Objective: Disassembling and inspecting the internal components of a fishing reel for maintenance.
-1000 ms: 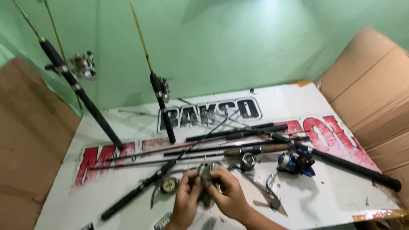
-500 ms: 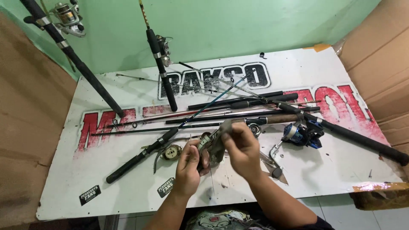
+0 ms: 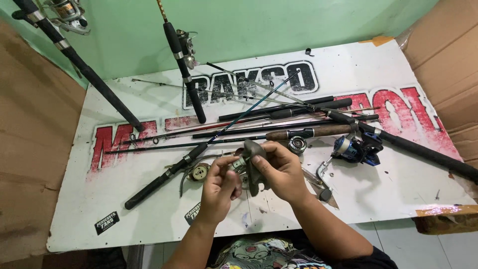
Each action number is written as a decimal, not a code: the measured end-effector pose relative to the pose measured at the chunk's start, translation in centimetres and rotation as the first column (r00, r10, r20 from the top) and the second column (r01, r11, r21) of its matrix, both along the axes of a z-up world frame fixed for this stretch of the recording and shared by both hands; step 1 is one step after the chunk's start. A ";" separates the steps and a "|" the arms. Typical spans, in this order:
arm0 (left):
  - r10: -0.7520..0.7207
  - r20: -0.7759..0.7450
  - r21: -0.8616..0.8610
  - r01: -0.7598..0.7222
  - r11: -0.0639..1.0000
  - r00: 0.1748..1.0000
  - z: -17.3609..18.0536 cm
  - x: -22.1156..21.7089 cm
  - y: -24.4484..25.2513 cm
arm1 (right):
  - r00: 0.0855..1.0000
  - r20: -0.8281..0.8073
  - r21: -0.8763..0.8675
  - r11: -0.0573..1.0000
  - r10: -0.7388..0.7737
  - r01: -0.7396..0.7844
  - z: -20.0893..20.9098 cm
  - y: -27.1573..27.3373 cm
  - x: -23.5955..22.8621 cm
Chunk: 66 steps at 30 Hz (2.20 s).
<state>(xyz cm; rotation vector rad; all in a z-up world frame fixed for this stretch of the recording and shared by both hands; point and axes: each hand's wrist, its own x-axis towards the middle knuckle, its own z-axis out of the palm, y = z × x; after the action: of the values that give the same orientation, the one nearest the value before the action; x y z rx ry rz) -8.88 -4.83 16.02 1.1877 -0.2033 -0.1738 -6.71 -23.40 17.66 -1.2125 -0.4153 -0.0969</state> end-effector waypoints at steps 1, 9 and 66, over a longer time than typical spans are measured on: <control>0.024 0.009 0.016 -0.024 1.000 1.000 0.0 0.0 0.0 | 0.998 -0.055 0.011 1.000 -0.018 0.018 -0.3 0.0 -0.1; 0.013 0.027 0.052 -0.014 0.999 1.000 -0.7 0.1 0.2 | 0.991 -0.117 0.027 0.998 0.063 -0.060 -1.2 -0.2 0.2; 0.042 0.143 0.057 -0.050 0.997 0.989 -0.2 -0.3 -0.6 | 0.862 0.440 -0.359 0.830 -0.252 0.426 1.7 1.0 -0.7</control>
<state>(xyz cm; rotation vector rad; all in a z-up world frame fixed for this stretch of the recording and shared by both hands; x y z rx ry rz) -9.20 -5.46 15.85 1.2651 -0.2963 -0.0554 -7.40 -22.42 19.33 -1.7308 -0.5672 -0.5868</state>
